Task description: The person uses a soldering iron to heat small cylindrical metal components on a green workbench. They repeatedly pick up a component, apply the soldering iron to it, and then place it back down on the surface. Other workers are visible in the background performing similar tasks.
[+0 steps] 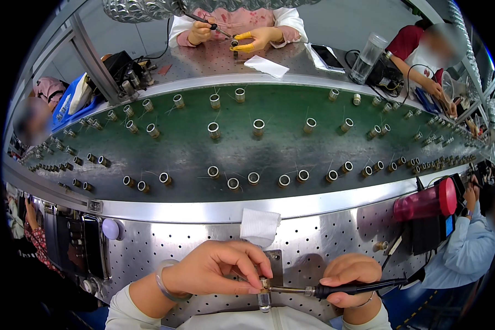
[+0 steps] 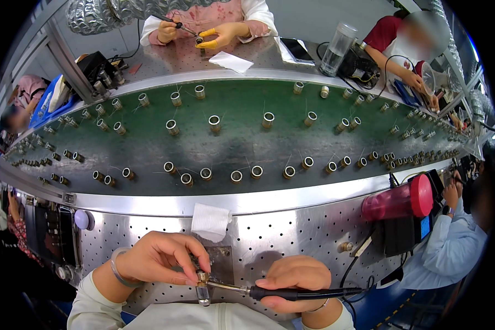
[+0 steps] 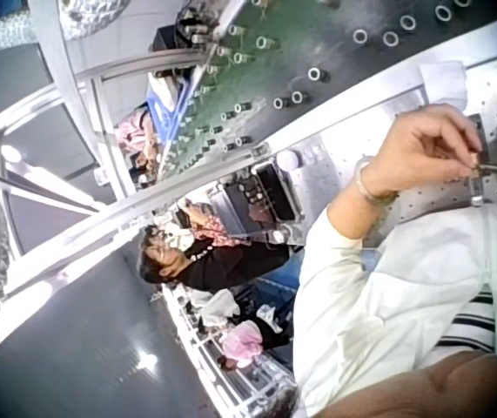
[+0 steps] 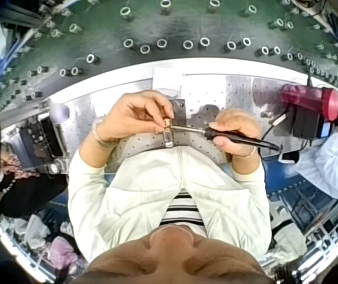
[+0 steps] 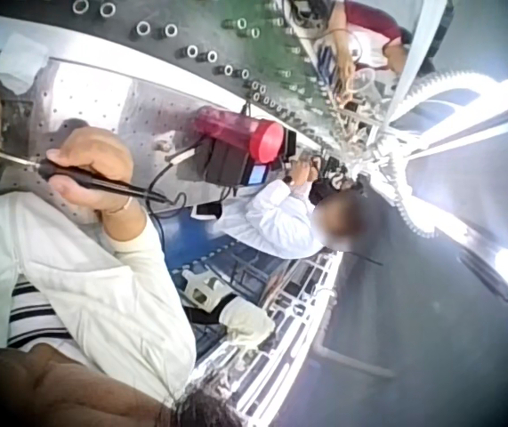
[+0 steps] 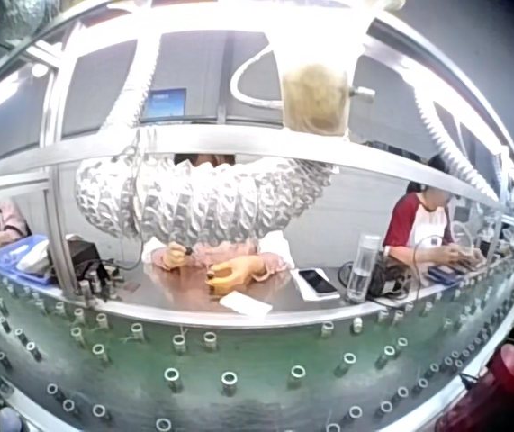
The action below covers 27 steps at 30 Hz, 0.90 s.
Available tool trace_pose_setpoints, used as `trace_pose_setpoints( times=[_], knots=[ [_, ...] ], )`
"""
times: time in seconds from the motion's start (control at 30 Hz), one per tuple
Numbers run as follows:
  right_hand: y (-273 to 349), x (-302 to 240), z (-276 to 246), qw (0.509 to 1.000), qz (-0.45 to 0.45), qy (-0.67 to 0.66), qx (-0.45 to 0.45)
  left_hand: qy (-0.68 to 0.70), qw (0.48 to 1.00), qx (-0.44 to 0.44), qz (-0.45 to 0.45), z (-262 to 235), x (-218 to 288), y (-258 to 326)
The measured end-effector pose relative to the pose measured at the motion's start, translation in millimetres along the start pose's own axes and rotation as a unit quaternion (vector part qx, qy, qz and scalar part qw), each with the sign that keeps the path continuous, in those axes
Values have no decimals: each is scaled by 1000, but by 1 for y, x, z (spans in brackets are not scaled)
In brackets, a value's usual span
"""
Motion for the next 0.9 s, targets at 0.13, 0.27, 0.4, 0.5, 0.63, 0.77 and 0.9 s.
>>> trace_pose_setpoints(
  times=[0.13,0.27,0.4,0.5,0.63,0.77,0.9],
  knots=[
    [-3,-2,1,1000,-8,-1,-12,-9,1000,-17,9,1,1,0],
    [-6,-3,3,1000,-17,-7,-24,21,997,11,-72,-1,-5,-1],
    [-7,-4,4,999,-25,-15,-31,21,996,3,-82,-2,-9,0],
    [-8,-4,6,999,-27,-17,-34,23,996,-14,-79,0,-12,1],
    [-8,-4,5,999,-24,-16,-29,11,996,-14,-82,3,-5,-1],
    [-7,-5,4,999,-21,-6,-33,-4,996,-9,-90,3,-7,0],
    [0,-3,-9,999,-34,-42,3,6,995,-15,-97,0,-13,1]
  ],
)
Point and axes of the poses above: each hand's wrist, its own y-axis away from the middle knuckle, its own z-axis out of the palm, x = y × z, the point moved 10 cm from there along -y, towards the middle knuckle, and after that the axes turned 5 degrees about -y, right-handed, at the moved point
